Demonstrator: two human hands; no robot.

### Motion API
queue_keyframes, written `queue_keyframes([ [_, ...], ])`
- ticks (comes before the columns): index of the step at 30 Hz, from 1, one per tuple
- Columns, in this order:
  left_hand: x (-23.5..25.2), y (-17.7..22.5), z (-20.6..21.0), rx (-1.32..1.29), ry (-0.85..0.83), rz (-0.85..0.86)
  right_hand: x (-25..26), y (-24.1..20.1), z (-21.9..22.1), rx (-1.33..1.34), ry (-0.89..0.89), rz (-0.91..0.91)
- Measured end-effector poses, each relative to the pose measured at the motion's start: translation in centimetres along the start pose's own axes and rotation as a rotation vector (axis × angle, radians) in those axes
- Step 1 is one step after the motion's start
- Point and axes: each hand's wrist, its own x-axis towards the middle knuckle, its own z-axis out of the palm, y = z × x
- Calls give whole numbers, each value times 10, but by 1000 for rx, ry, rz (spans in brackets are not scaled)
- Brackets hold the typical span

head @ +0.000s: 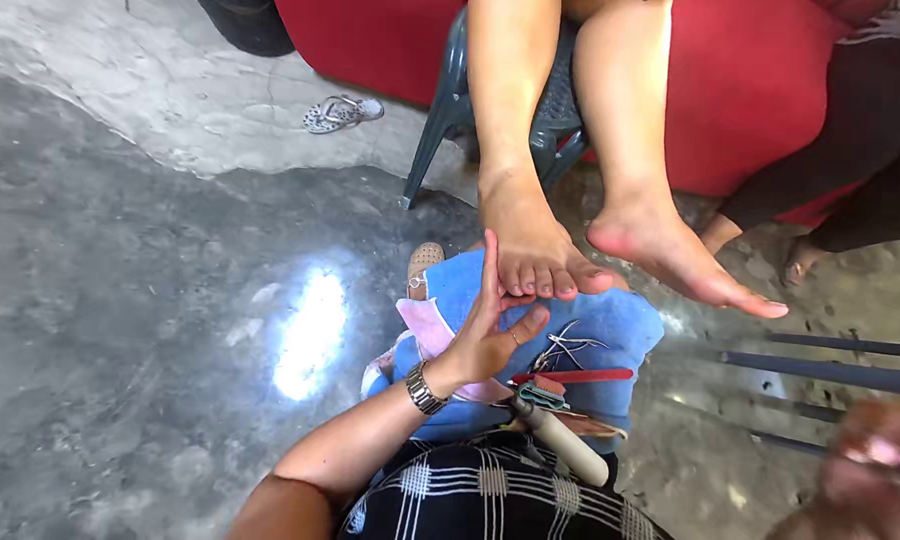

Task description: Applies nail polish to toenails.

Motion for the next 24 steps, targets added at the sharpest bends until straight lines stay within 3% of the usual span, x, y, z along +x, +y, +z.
queue_keyframes([
  [3, -1, 0, -2, 4, -28, 8, 7, 23, 58, -91, -156, 9],
  [7, 0, 0, -1, 41, -15, 37, 5, 48, 89, -53, -264, 31],
  [24, 0, 3, 12, 105, 103, 60, -40, 80, 81, 106, -210, 217],
])
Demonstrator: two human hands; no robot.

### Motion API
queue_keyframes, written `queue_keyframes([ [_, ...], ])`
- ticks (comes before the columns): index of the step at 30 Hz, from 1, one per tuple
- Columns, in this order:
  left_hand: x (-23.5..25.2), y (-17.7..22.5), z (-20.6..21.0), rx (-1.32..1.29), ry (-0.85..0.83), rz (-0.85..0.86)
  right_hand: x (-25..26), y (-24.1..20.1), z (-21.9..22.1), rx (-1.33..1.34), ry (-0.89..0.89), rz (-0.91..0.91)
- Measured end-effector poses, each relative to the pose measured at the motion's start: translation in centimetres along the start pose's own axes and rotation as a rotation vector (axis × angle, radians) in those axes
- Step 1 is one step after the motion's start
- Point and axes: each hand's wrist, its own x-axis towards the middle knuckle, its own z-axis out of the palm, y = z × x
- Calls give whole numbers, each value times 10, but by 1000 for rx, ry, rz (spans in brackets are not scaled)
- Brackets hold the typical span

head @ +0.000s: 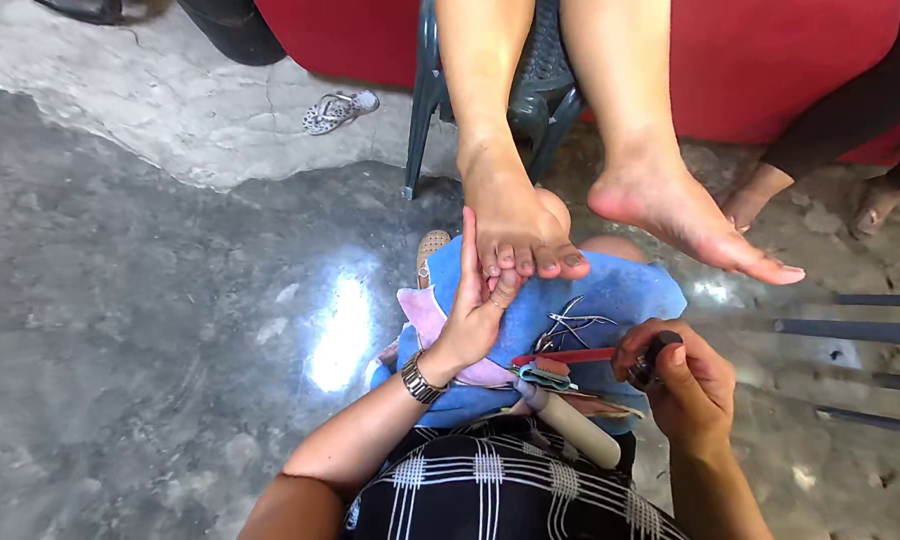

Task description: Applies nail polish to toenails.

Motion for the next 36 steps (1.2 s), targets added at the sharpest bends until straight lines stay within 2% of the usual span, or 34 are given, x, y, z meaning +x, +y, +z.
queue_keyframes([
  [18, 3, -4, 5, -106, 63, 20, -5, 23, -2, 70, -30, 37],
  [36, 0, -12, 4, 59, 89, 27, 8, 38, -3, 133, -51, 66],
])
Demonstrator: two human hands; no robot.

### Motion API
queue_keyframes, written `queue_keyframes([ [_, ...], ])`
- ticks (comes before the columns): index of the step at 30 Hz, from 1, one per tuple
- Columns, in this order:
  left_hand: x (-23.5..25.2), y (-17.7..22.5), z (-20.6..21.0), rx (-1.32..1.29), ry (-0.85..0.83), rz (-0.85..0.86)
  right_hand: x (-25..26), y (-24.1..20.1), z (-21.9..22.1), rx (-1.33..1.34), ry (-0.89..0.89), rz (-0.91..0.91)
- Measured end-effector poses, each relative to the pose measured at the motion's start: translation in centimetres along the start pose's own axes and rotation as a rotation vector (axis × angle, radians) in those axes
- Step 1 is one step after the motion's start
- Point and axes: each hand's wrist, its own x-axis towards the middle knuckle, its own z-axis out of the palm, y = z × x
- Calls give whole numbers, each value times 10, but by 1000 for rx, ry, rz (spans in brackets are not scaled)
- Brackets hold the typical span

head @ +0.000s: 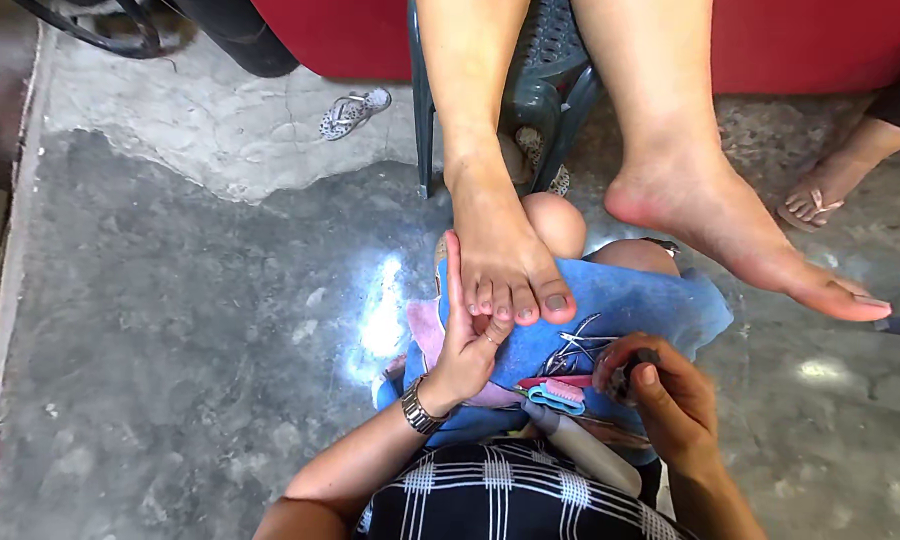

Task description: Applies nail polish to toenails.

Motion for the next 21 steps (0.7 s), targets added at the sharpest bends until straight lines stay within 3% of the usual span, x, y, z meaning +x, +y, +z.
queue_keyframes([
  [3, -1, 0, 1, -1, -5, -1, 2, 0, 0, -92, 17, -38],
  [8, -16, 8, 3, 13, -6, -73, 3, -22, 9, -585, -29, -168],
  [12, -49, 9, -1, 34, -39, -93, 10, -34, 31, -478, -120, -172],
  [14, -56, 11, -9, 321, -121, 99, 12, -32, 51, -311, -107, -19],
  [17, -57, 17, -27, 664, -220, 445, 24, -36, 71, 155, -136, 413],
  [21, -57, 29, -53, 826, -322, 795, 55, -57, 67, 358, -747, 902],
])
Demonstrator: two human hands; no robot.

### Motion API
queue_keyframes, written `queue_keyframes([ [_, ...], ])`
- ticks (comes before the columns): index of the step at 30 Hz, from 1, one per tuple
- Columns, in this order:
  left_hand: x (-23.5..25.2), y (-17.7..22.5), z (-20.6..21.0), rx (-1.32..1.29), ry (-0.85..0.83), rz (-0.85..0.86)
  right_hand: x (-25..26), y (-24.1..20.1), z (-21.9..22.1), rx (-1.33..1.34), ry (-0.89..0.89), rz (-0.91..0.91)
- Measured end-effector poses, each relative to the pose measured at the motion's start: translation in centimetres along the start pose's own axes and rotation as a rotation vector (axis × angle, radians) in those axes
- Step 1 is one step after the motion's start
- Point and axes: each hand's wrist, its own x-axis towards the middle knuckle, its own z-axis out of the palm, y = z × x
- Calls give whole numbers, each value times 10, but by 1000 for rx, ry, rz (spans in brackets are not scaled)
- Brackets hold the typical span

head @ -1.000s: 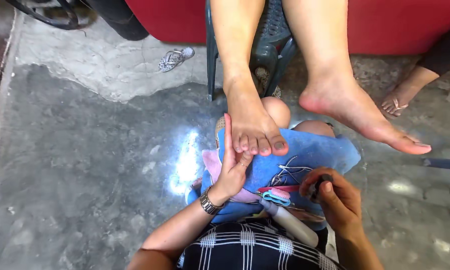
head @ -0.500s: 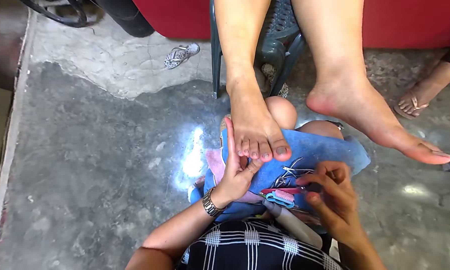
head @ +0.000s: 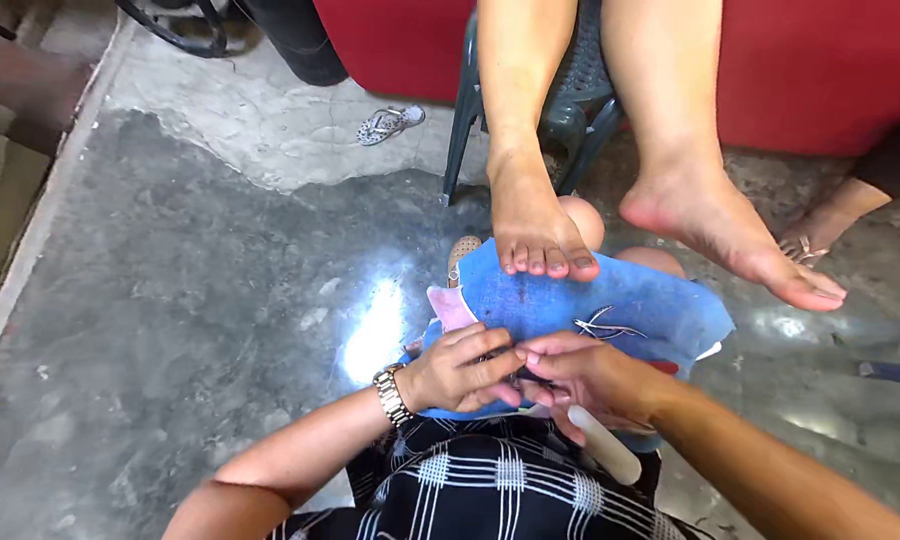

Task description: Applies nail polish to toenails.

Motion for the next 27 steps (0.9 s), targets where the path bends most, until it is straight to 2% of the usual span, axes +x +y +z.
queue_keyframes([
  [2, 10, -2, -12, 55, 6, 107, 4, -7, 5, -17, -201, 147],
  [3, 13, -3, -15, 57, -4, 109, 7, -11, 11, -111, -204, 168],
  [4, 14, -5, -16, 38, -13, 66, 9, -18, 18, -329, -138, 163],
  [5, 13, -5, -14, 17, -13, -28, 12, -26, 27, -659, -24, 142],
  [7, 9, 0, -5, -33, 18, -366, 20, -30, 47, -1240, 199, 129],
  [8, 10, 6, -1, -98, 27, -614, 24, -22, 51, -1447, 312, 69],
  [10, 21, 10, 0, -459, 54, -1140, 34, 3, 45, -1812, 606, -312],
  [11, 28, 10, -1, -693, 129, -1322, 38, 5, 41, -1902, 685, -477],
  [12, 34, 10, -3, -902, 207, -1431, 39, 2, 40, -1930, 713, -589],
  [14, 39, 5, -5, -1149, 305, -1459, 41, -5, 41, -1902, 737, -723],
  [17, 51, -4, 0, -1137, 413, -1419, 45, -9, 41, -1854, 704, -910],
  [19, 60, -8, -3, -1125, 369, -1416, 43, -10, 37, -1814, 615, -1008],
  [20, 63, -10, -4, -1123, 322, -1402, 42, -10, 34, -1765, 624, -1041],
  [22, 69, -10, -1, -1126, 288, -1385, 39, -8, 30, -1655, 771, -1028],
  [24, 72, -9, 6, -1131, 315, -1355, 37, -8, 28, -1653, 934, -991],
  [25, 71, -9, 8, -1124, 330, -1352, 36, -7, 27, -1666, 947, -994],
  [27, 70, -4, 8, -1070, 309, -1411, 32, -1, 22, -1670, 833, -1050],
])
